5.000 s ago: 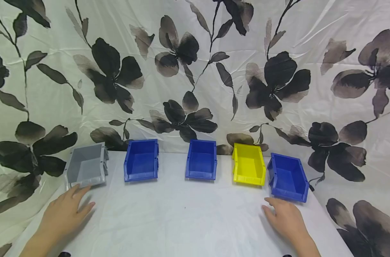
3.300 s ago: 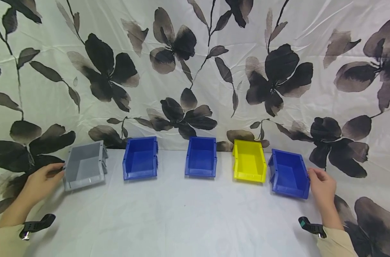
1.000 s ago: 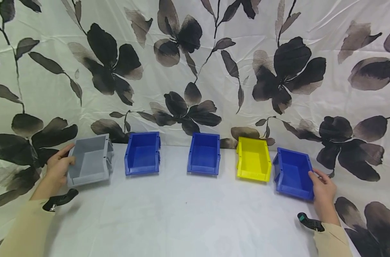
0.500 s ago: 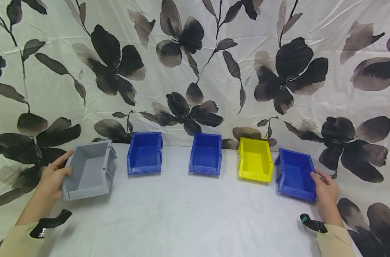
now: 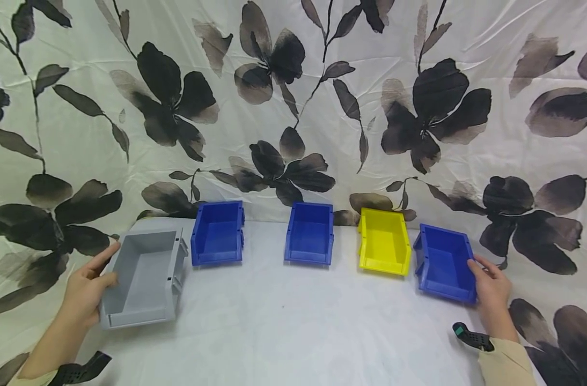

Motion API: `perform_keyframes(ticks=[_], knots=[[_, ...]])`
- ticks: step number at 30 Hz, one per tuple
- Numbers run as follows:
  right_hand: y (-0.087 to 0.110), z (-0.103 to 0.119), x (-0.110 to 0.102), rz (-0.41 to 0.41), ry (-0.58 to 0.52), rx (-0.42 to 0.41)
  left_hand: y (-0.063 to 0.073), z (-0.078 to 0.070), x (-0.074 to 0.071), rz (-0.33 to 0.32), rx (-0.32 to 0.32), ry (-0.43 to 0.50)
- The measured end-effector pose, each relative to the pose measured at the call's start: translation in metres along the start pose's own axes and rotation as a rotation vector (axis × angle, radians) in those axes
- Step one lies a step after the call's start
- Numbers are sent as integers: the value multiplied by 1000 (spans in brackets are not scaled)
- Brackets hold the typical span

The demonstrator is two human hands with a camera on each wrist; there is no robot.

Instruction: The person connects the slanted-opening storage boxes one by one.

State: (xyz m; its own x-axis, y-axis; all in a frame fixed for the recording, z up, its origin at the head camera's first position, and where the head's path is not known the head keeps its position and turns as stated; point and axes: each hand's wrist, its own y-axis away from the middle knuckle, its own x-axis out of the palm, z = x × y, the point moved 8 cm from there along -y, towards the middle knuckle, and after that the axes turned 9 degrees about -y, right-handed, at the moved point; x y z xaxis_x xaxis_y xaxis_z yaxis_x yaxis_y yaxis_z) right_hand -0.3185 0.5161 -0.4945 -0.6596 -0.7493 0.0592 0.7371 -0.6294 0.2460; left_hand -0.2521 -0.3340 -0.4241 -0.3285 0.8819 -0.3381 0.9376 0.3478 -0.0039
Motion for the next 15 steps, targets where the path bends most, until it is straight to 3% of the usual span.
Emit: perform_keyframes(ticks=[5,15], knots=[[0,-3,1,-5,-10,13,14,0,14,40,-18,6],[1,1,2,4,-27,-10,31,-5,59,106,13,24]])
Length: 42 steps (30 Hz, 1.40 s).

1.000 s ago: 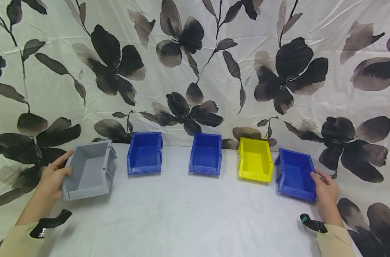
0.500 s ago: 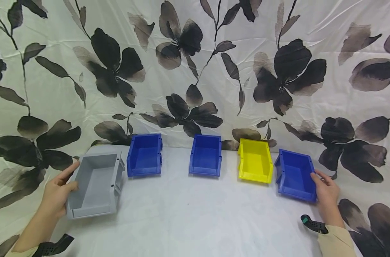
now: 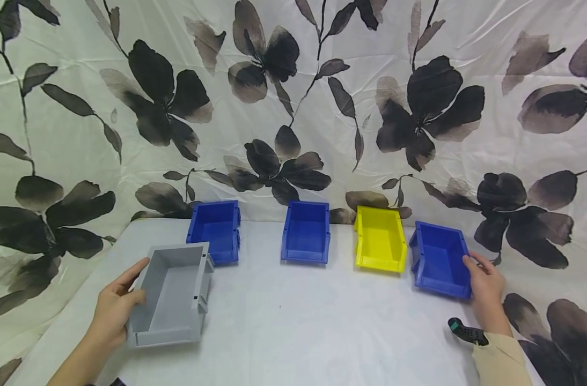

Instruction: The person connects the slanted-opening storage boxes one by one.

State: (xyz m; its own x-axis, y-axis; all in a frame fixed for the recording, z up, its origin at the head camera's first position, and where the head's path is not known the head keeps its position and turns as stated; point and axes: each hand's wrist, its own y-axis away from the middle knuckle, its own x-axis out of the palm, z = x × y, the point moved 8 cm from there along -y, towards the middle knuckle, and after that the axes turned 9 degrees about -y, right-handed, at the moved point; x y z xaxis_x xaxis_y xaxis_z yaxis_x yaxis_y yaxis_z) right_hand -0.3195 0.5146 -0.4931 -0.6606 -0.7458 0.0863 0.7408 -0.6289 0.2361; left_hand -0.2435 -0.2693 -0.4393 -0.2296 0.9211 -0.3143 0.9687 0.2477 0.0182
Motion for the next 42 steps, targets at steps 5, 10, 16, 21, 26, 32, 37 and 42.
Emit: perform_keyframes(ticks=[5,10,16,21,26,32,37,42], knots=[[-2,1,-2,-8,-15,11,2,-3,21,16,37,10],[-2,0,-3,-23,-82,17,1,-1,35,39,51,15],[-3,0,-1,-33,-78,-12,2,7,43,36,27,30],[-4,3,1,-25,58,-28,3,16,44,45,13,39],[-8,8,8,59,206,-23,1,26,42,71,-22,33],[-18,13,25,268,346,-14,-7,32,39,146,-27,9],[-21,13,27,316,294,17,-17,32,41,191,77,-28],[-16,6,29,295,49,75,-23,35,43,192,130,-38]])
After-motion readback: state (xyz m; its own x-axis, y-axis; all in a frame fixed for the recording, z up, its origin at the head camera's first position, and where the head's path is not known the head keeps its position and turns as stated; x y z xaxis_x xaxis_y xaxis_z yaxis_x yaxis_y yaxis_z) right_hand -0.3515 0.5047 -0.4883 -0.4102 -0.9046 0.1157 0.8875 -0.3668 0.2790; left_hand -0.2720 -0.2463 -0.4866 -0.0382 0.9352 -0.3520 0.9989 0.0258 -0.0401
